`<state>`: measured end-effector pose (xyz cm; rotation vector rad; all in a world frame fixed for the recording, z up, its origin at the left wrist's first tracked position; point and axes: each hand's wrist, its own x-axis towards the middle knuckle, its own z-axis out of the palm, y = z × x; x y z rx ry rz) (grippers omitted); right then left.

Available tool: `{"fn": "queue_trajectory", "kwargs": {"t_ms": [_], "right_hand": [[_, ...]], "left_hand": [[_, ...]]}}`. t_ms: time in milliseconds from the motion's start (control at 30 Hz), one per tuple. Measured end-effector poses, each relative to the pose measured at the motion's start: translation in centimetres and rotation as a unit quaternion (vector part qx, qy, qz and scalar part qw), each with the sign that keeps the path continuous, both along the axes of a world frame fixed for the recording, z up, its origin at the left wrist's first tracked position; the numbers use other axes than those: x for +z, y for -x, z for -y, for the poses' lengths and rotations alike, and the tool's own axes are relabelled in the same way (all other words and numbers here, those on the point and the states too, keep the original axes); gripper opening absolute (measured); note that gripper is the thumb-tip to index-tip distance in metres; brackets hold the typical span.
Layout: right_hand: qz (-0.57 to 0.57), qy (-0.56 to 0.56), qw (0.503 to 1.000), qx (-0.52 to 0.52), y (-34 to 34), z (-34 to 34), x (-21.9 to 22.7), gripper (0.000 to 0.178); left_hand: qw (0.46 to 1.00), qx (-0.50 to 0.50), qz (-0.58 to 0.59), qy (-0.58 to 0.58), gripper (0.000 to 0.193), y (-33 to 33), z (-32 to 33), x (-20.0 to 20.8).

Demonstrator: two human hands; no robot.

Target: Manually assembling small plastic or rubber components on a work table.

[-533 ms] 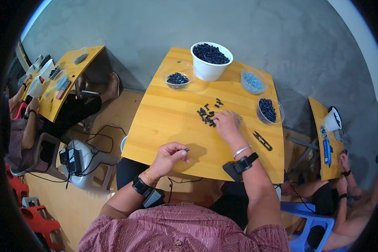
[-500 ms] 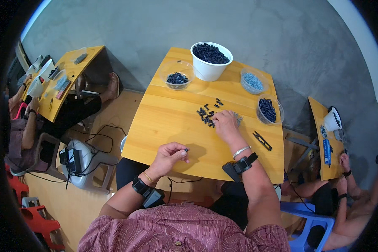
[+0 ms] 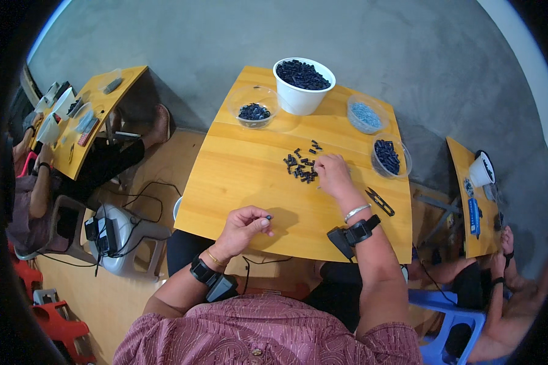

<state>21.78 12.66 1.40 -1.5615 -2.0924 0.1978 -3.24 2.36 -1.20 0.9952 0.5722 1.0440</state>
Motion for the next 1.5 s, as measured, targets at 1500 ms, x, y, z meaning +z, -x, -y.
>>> {"fn": "queue_trajectory", "kwargs": {"t_ms": [1500], "right_hand": [[-0.332,0.166,0.925,0.078,6.2,5.8,1.5,0.002]], "left_hand": [[1.0,0.0,-0.013,-0.003,0.012,0.0,0.0,0.0]]}}
